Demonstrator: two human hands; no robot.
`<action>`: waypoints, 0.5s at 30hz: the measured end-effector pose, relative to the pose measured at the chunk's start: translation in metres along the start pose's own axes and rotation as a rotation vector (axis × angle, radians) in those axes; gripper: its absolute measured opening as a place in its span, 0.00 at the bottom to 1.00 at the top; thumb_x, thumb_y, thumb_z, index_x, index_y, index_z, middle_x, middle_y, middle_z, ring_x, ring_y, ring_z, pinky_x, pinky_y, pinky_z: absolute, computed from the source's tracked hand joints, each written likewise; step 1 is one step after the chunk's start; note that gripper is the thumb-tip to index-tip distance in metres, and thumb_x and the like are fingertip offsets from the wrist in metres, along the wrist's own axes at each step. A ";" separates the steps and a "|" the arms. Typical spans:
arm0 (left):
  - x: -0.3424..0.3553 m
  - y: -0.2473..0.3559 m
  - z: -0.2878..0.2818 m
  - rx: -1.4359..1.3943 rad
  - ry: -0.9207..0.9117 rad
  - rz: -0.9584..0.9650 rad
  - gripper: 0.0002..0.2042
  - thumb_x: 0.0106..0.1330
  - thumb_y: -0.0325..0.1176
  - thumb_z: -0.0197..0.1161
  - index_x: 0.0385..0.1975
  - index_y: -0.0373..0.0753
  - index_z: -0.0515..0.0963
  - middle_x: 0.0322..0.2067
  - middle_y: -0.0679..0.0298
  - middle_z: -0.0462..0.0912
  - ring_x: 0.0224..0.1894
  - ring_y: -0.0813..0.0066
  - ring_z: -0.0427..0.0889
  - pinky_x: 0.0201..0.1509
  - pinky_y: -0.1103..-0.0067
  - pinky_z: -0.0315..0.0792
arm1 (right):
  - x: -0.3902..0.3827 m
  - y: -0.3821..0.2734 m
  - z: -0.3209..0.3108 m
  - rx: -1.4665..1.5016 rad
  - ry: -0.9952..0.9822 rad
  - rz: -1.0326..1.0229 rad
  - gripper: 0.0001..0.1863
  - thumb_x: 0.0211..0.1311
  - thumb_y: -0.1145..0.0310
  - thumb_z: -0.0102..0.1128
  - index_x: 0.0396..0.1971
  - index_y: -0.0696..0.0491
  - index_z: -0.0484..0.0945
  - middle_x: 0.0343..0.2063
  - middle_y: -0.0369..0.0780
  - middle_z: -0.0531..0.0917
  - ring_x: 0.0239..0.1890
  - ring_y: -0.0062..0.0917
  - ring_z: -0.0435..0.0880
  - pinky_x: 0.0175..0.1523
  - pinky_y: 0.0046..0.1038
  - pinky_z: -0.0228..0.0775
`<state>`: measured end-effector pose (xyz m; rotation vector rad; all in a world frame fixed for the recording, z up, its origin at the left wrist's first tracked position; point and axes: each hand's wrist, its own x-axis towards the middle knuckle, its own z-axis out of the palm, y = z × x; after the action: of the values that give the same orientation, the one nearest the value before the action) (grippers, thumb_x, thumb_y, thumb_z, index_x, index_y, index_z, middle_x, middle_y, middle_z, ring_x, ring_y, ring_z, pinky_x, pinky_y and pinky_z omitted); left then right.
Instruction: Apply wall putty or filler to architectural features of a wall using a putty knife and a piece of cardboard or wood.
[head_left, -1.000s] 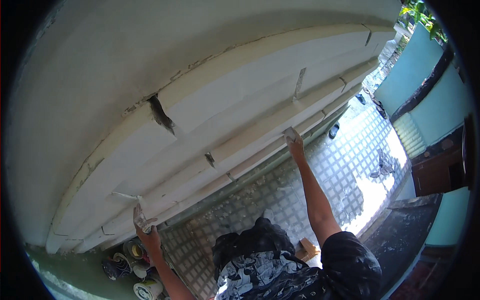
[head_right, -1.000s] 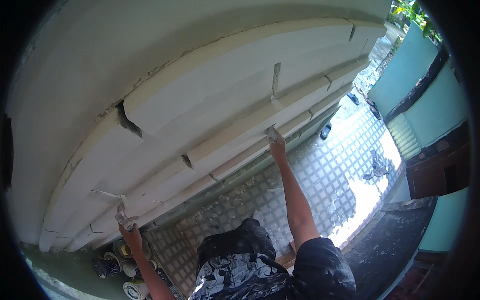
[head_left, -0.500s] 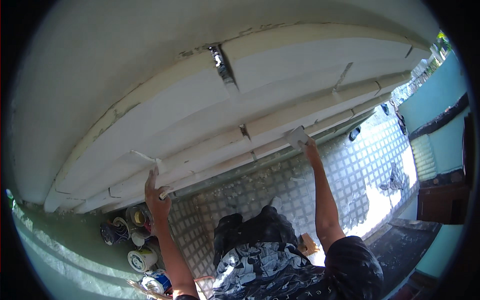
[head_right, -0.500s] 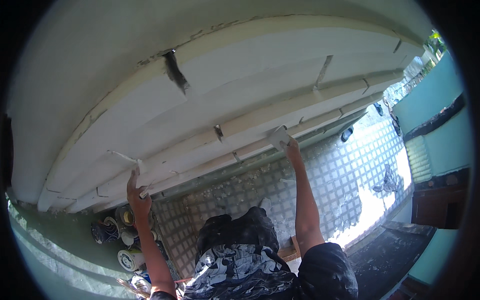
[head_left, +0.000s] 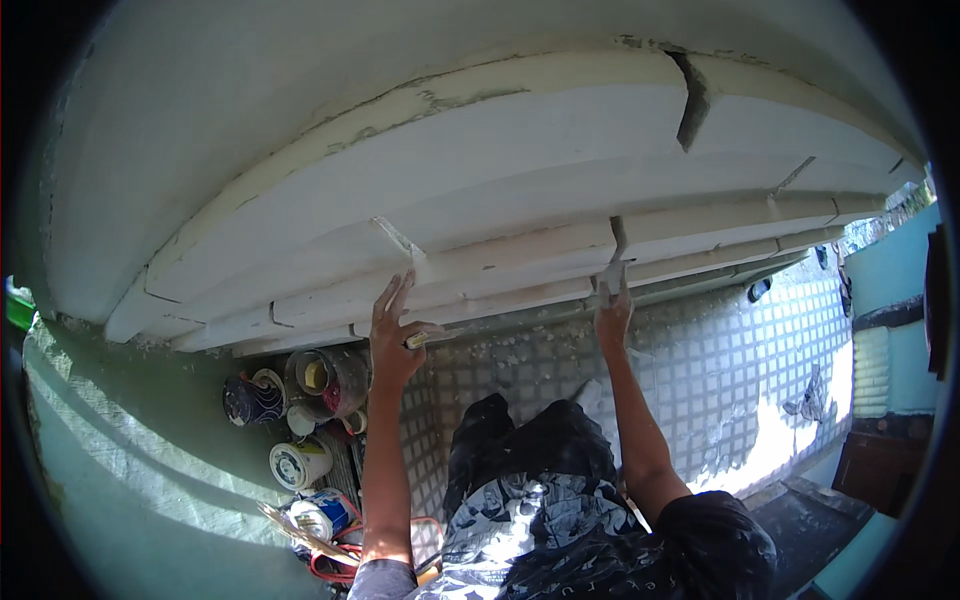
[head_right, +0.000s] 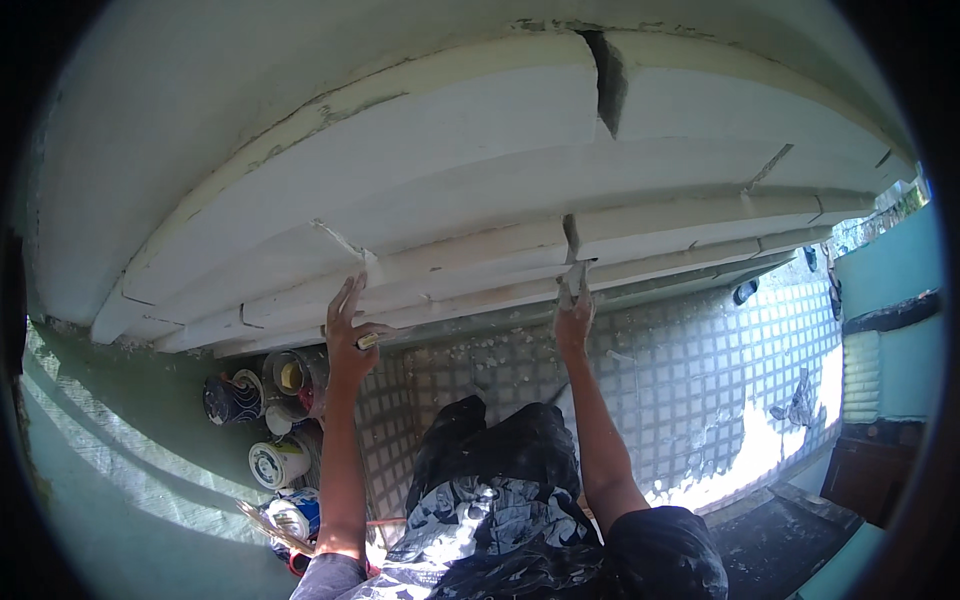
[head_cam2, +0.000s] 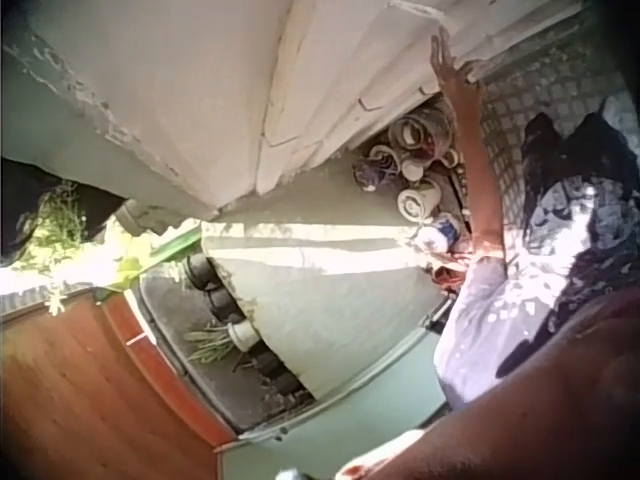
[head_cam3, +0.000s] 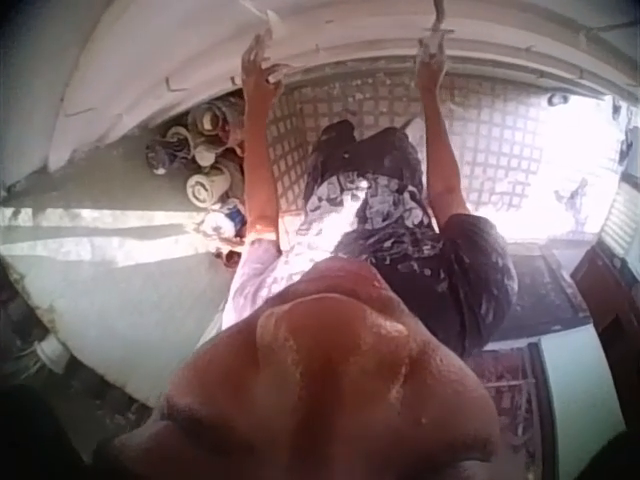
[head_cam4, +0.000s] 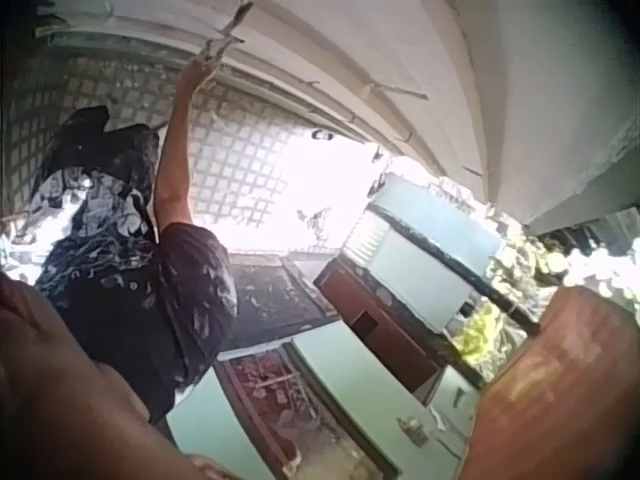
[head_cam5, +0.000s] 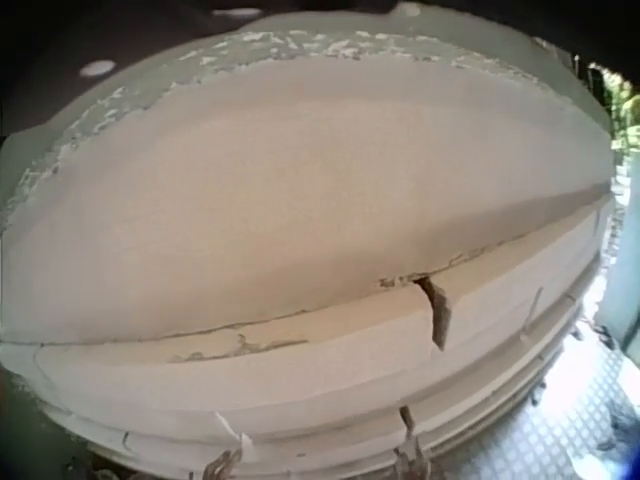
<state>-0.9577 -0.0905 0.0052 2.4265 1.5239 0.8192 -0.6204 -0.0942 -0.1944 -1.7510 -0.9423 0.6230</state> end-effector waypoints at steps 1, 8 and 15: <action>-0.003 0.001 -0.001 -0.003 0.002 0.008 0.18 0.31 0.18 0.56 0.20 0.51 0.85 0.63 0.68 0.64 0.66 0.60 0.59 0.64 0.71 0.63 | -0.007 -0.016 0.010 -0.165 0.027 0.028 0.22 0.64 0.68 0.50 0.57 0.60 0.67 0.47 0.54 0.76 0.48 0.44 0.76 0.51 0.36 0.68; -0.003 -0.006 0.007 -0.006 0.007 0.021 0.19 0.30 0.18 0.61 0.22 0.52 0.85 0.64 0.68 0.62 0.66 0.61 0.58 0.58 0.72 0.69 | -0.074 -0.089 0.061 0.024 0.121 -0.380 0.26 0.55 0.82 0.46 0.57 0.59 0.67 0.57 0.54 0.69 0.63 0.49 0.61 0.64 0.38 0.58; -0.005 -0.006 0.003 0.065 0.018 0.040 0.17 0.32 0.21 0.68 0.21 0.55 0.85 0.64 0.69 0.62 0.66 0.63 0.58 0.59 0.73 0.69 | -0.108 -0.098 0.128 -0.205 -0.196 -0.745 0.30 0.49 0.79 0.50 0.57 0.47 0.70 0.62 0.48 0.62 0.64 0.51 0.59 0.65 0.45 0.56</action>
<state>-0.9630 -0.0915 -0.0015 2.5101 1.5365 0.8135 -0.8099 -0.0976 -0.1509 -1.3672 -1.7244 0.2106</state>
